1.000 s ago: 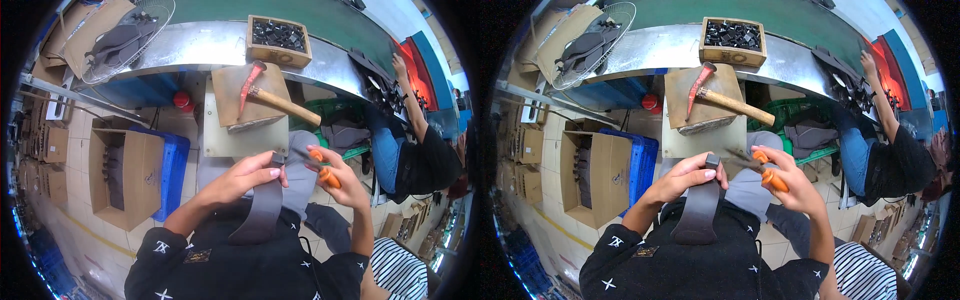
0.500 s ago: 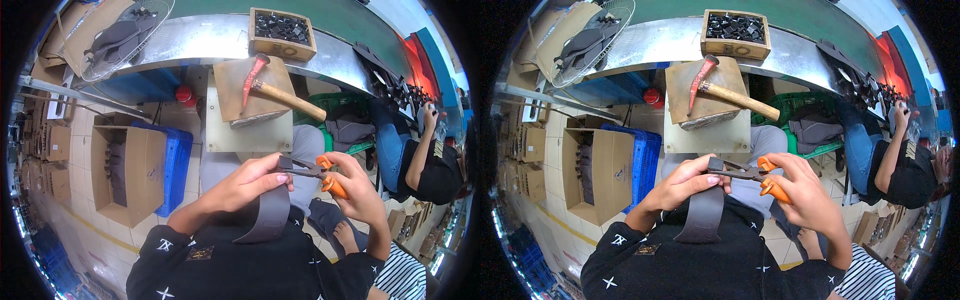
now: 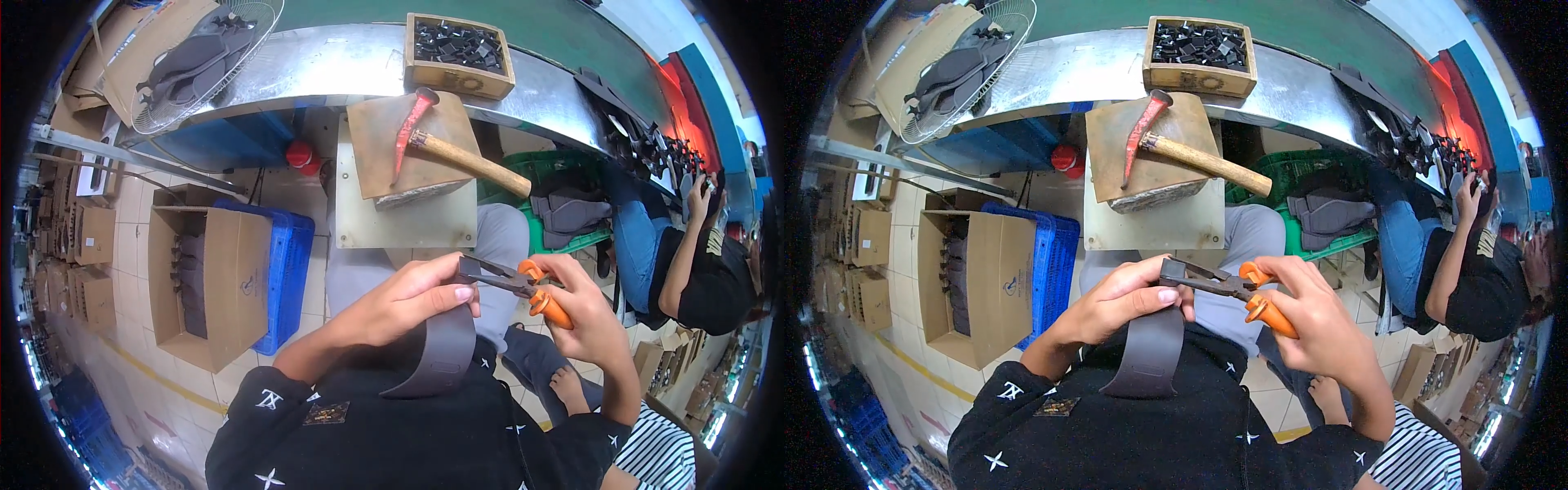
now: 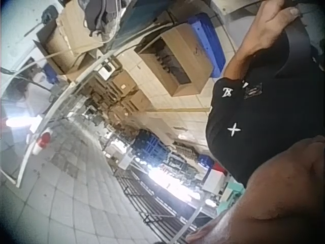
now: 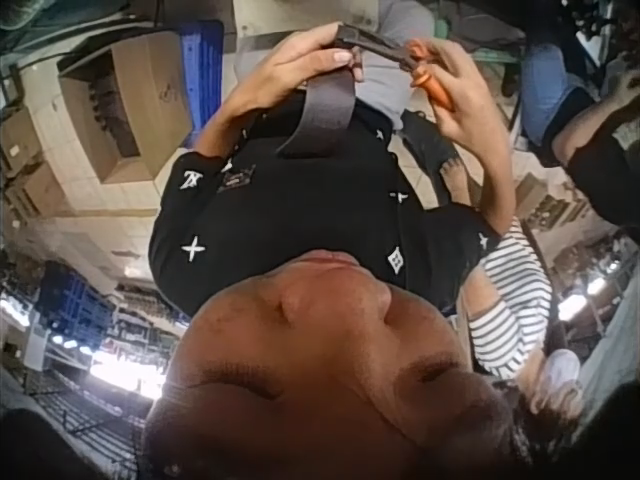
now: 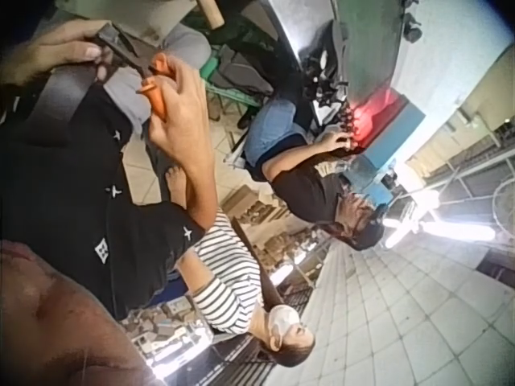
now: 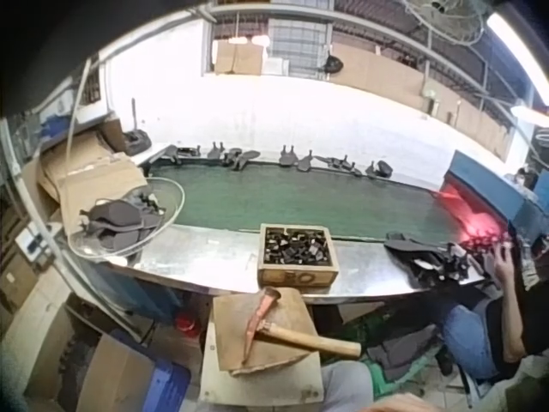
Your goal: Hammering tacks into shoe components and trimming materials with scissors at a factory workbench.
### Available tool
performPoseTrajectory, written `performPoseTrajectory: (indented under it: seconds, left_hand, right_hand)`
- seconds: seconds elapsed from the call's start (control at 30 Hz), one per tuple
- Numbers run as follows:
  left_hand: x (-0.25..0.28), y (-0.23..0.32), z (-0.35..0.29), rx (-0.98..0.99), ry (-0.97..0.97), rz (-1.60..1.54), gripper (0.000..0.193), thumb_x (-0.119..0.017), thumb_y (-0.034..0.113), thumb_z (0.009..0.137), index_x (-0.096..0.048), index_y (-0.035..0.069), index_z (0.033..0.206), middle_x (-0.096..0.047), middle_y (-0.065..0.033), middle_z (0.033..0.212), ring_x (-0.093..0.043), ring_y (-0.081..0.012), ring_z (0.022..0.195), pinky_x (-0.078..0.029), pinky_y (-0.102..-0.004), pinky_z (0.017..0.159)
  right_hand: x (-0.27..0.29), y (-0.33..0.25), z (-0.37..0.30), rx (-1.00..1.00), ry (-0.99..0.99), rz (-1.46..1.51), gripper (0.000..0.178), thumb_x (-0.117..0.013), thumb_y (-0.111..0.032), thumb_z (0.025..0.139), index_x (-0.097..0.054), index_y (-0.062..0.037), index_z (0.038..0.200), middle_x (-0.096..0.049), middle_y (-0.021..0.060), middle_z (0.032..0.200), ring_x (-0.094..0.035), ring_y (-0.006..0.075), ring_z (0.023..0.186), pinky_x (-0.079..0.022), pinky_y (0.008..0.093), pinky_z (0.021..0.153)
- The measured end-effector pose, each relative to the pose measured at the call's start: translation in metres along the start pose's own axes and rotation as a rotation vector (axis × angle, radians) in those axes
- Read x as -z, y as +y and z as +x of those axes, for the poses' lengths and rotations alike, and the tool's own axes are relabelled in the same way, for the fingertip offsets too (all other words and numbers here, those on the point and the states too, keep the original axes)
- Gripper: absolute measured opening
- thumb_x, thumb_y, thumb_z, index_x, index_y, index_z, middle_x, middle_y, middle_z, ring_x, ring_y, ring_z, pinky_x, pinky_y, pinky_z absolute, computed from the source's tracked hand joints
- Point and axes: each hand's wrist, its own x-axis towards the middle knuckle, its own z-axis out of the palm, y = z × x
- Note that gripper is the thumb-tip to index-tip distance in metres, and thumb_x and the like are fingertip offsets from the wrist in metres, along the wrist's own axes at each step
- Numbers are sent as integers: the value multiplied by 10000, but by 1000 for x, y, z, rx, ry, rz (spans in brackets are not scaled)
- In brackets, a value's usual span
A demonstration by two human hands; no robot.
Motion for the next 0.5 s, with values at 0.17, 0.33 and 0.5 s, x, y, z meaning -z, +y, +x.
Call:
performPoseTrajectory:
  seconds: [0.17, 0.33, 0.5]
  left_hand:
    - [0, -3, -1, 60, -31, -117, 328, -539, 275, 1004, -582, -18, 1145, -664, -101, 983, -621, -176, 962, -458, -316, 917]
    - [0, -1, -2, 72, -51, -152, 333, -544, 279, 999, -587, -17, 1145, -662, -102, 971, -626, -180, 963, -465, -322, 902]
    - [-2, -5, -1, 63, -48, -219, 334, -546, 279, 991, -591, -17, 1138, -659, -106, 960, -628, -185, 946, -465, -325, 898]
  right_hand:
    - [-8, 6, 1, 53, 47, 110, 388, -505, 99, 577, -700, 29, 905, -588, 239, 1204, -620, 388, 1065, -527, 396, 923]
    - [-11, 6, 0, 56, 71, 166, 353, -491, 104, 551, -680, 22, 838, -617, 225, 1171, -625, 379, 1044, -529, 384, 913]
    - [-13, 7, 0, 49, 76, 180, 297, -493, 100, 549, -650, 10, 784, -624, 222, 1166, -626, 372, 1037, -525, 375, 901]
